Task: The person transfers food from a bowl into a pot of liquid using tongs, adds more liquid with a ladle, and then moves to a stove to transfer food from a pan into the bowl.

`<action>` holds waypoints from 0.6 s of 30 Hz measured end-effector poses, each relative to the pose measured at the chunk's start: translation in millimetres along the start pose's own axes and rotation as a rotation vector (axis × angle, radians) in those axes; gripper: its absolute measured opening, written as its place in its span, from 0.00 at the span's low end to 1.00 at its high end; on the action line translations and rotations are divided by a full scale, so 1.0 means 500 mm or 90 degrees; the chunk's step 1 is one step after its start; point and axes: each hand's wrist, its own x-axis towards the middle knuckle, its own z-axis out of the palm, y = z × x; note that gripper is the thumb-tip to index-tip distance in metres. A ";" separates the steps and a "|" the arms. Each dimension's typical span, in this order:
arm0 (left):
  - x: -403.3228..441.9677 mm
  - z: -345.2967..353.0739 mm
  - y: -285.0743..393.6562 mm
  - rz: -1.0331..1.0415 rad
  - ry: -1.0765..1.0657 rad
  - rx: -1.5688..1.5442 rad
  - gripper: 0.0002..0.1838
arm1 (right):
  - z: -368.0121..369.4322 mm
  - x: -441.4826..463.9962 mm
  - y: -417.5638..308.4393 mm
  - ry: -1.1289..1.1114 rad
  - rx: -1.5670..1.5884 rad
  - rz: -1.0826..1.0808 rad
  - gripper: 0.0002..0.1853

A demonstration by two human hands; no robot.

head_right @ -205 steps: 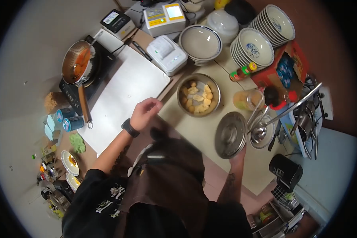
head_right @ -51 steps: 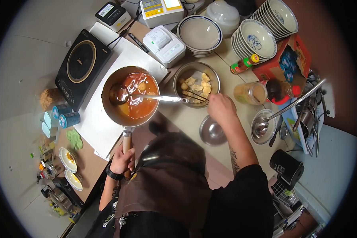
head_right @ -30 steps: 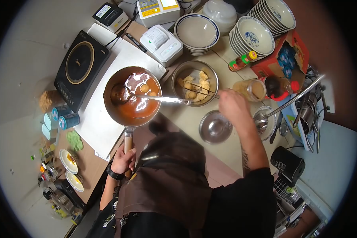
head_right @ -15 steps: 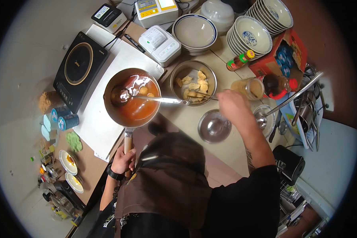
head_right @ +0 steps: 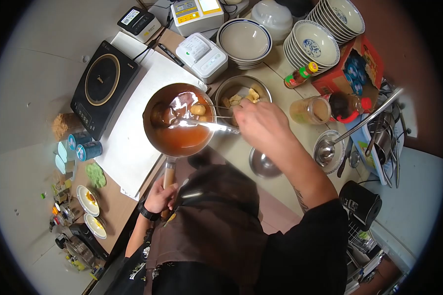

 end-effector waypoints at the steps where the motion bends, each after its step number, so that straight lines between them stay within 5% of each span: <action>1: 0.004 -0.003 -0.003 -0.001 -0.004 -0.002 0.09 | -0.010 -0.014 0.007 -0.002 -0.001 -0.002 0.07; 4: 0.000 -0.001 -0.003 -0.007 -0.004 -0.002 0.09 | -0.046 -0.061 0.058 0.104 0.089 0.046 0.07; 6: -0.002 -0.001 0.002 -0.008 -0.007 0.016 0.10 | -0.051 -0.068 0.105 0.041 -0.125 0.141 0.07; 12: -0.003 0.000 0.002 -0.022 0.009 0.035 0.10 | 0.138 0.000 0.181 -0.054 -0.197 0.175 0.09; 18: -0.006 -0.002 -0.010 -0.007 -0.005 -0.004 0.10 | 0.132 -0.015 0.175 -0.046 -0.042 0.243 0.09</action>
